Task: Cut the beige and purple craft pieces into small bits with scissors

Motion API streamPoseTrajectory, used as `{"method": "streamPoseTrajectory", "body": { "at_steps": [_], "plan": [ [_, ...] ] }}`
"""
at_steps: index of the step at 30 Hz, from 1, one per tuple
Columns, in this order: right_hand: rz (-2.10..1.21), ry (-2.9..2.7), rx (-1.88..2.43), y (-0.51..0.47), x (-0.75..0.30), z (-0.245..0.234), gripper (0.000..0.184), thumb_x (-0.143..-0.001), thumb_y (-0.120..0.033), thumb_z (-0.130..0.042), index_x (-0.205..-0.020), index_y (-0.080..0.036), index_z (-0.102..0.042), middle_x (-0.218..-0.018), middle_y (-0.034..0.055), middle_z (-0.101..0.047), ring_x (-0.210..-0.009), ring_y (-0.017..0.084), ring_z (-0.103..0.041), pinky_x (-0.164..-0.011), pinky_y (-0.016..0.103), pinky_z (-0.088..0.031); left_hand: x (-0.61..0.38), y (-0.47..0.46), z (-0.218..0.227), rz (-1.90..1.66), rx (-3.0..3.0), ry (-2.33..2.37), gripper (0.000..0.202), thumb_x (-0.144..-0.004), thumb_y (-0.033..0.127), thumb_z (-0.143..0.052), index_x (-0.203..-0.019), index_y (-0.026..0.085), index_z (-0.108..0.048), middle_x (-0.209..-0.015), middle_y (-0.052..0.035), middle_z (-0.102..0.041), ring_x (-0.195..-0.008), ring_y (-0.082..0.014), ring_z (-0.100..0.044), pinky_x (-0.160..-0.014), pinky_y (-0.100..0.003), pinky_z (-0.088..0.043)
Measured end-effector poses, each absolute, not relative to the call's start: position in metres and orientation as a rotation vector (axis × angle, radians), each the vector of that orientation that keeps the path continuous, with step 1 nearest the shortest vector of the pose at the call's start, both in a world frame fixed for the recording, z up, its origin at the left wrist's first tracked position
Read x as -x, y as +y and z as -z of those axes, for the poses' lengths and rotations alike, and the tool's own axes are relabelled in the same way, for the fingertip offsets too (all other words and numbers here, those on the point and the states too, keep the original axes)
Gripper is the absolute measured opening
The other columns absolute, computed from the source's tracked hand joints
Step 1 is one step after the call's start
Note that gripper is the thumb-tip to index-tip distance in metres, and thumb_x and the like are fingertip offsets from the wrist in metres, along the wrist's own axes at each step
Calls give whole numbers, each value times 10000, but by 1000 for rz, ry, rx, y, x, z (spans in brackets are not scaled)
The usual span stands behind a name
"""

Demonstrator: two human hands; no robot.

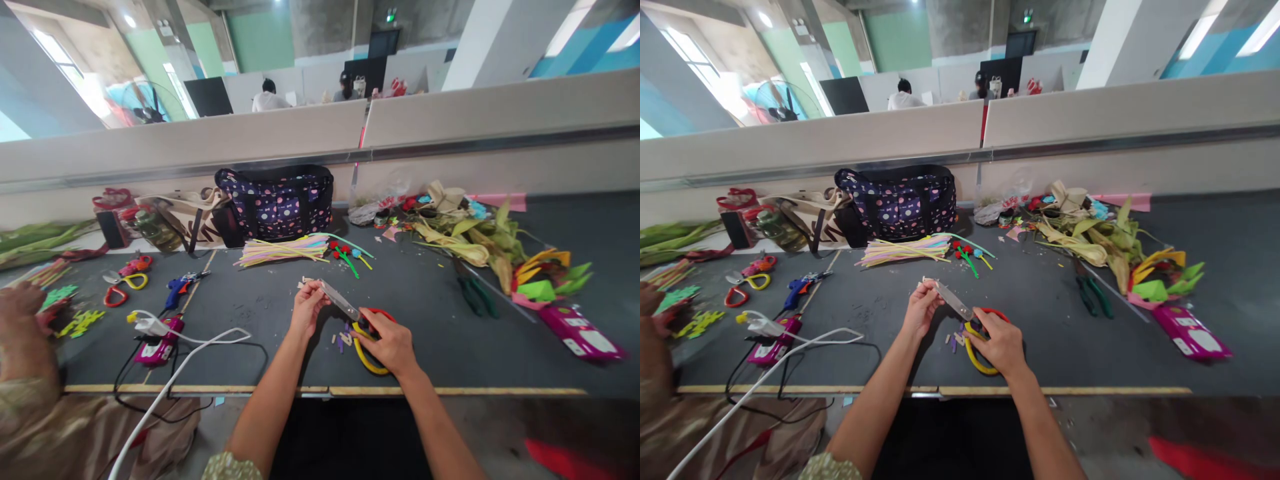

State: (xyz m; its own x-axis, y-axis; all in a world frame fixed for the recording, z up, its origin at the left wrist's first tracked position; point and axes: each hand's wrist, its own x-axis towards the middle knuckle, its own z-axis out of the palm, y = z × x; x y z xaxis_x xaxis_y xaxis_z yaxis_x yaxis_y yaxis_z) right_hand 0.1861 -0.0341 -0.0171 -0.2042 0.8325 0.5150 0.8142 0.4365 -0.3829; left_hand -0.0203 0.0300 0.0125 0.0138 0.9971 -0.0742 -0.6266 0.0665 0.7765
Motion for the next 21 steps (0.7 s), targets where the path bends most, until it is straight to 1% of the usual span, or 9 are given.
{"method": "streamPoseTrajectory", "body": {
  "at_steps": [6,13,16,18,21],
  "plan": [
    [5,-2020,1410,-34,-186,20,498,-838,-537,-565,-1208,-207,-612,-821,20,-674,-693,116,-607,-661,218,-431,19,30,-11,-1439,-674,787,257,-643,256,-799,-825,139,-659,-739,-9,-647,-613,-100,-607,-612,-231,-519],
    [-17,-2022,1414,-34,-186,17,507,-837,-550,-564,-1205,-206,-610,-782,14,-659,-696,118,-606,-654,213,-424,19,30,-15,-1446,-634,803,274,-580,220,-828,-795,139,-679,-785,-16,-660,-617,-99,-605,-596,-225,-518],
    [-10,-2014,1406,-35,-185,16,501,-839,-551,-562,-1192,-200,-615,-765,12,-652,-680,116,-601,-647,213,-422,19,30,-16,-1442,-641,799,268,-583,213,-826,-797,138,-684,-800,-17,-661,-625,-98,-606,-589,-219,-521],
    [-7,-2007,1409,-35,-185,16,499,-835,-551,-567,-1189,-202,-615,-756,9,-646,-673,115,-598,-650,214,-421,19,30,-16,-1437,-637,785,262,-597,211,-819,-808,136,-685,-788,-18,-663,-622,-95,-608,-593,-216,-524],
    [-15,-2005,1422,-35,-186,17,495,-829,-547,-577,-1190,-210,-615,-748,4,-641,-673,116,-596,-651,215,-420,20,30,-14,-1429,-592,774,281,-607,198,-815,-846,132,-684,-718,-11,-659,-605,-93,-613,-606,-210,-526]
  ]
}}
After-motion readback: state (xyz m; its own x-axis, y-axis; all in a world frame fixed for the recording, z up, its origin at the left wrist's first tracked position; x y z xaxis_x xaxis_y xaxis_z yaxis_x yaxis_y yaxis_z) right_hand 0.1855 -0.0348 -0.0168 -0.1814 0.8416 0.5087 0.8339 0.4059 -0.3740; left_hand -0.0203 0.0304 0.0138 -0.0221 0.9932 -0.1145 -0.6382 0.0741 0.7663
